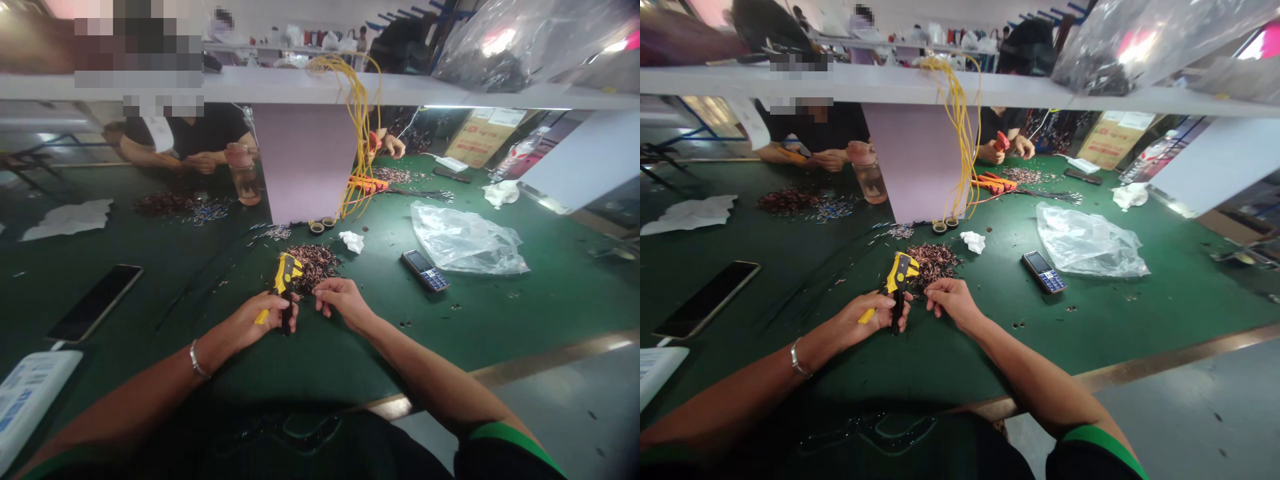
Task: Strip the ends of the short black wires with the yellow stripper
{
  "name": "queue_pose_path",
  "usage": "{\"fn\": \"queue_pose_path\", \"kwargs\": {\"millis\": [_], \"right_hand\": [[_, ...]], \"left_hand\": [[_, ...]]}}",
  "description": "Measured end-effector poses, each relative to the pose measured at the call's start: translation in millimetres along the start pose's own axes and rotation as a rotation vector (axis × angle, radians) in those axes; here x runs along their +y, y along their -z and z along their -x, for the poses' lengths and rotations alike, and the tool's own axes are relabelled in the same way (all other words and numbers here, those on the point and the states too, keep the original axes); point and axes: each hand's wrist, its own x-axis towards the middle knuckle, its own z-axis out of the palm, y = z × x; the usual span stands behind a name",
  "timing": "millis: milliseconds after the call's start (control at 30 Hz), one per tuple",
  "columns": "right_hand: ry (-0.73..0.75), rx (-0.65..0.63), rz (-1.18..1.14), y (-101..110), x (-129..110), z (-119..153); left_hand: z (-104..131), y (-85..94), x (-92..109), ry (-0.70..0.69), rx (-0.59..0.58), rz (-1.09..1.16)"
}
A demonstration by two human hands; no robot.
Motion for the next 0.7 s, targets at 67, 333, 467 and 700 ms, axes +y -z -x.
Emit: {"fn": "queue_pose_path", "kwargs": {"millis": [67,333,467,700], "right_hand": [[-0.004,0.002,0.012,0,3,-1],[0.0,0.01,0.055,1,8,-3],[0.01,0.009,0.096,0,10,-3],[0.037,-0.019,0.193,-2,15,-4]], "left_hand": [[-1,0.5,-1,0.014,-0.002,0.018],[-5,5.4,-3,0.024,0.022,0.036],[-6,6.9,-4,0.021,0.014,0.039],[-4,4.0,-4,0.015,0.017,0.038]]}}
